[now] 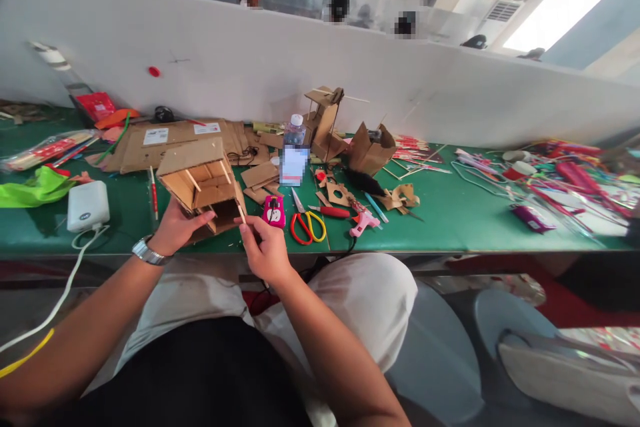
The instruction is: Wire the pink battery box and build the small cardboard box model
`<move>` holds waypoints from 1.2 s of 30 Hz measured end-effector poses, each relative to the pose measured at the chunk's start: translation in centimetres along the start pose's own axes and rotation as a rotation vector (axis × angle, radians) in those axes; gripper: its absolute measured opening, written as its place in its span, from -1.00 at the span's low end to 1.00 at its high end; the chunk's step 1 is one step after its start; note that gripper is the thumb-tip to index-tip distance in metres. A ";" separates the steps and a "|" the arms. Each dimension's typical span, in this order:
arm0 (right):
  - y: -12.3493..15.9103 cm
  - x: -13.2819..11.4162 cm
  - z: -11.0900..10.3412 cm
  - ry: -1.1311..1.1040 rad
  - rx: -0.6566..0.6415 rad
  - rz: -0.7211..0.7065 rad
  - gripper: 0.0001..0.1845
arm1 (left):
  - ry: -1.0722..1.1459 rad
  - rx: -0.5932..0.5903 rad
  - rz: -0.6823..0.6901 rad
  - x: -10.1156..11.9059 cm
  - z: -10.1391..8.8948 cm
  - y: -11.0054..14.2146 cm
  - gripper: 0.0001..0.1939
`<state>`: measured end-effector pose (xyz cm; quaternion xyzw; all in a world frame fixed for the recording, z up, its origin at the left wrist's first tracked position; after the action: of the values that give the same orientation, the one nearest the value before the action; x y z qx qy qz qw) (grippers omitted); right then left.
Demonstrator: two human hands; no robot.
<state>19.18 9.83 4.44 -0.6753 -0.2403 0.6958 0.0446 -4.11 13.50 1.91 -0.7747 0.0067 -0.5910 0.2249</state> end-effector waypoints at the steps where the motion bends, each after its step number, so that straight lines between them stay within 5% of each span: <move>1: 0.0 -0.2 0.1 0.012 -0.006 -0.014 -0.57 | 0.011 -0.007 -0.014 0.2 0.1 0.0 -0.13; 14: 0.6 -1.0 -0.2 0.042 0.022 -0.138 -0.53 | 0.200 0.128 -0.031 2.4 -0.5 2.9 -0.14; 20: 0.6 -1.6 -0.9 -0.029 0.066 -0.192 -0.70 | 0.347 0.125 -0.034 5.2 -0.6 3.2 -0.18; 25: -0.4 -0.8 -2.4 -0.375 0.188 -0.086 -0.81 | 0.290 0.026 -0.109 4.7 -0.8 3.5 -0.16; 29: -1.3 -1.1 -3.5 -0.446 0.189 -0.031 -0.77 | 0.189 -0.090 -0.147 4.1 -1.4 3.7 -0.10; 36: -1.9 -1.1 -5.0 -0.620 0.198 0.054 -0.81 | -0.010 -0.367 -0.182 6.4 -1.7 4.2 -0.20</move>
<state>23.53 12.47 6.32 -0.4298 -0.1555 0.8893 0.0163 -2.69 7.40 6.59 -0.8029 0.0432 -0.5940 0.0257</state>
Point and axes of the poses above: each hand's wrist, its own y-axis away from the middle knuckle, its own z-axis out of the palm, x = y × z, the point moved 10 cm from there along -y, towards the middle knuckle, and after that the axes turned 15 degrees about -y, right-handed, at the moved point
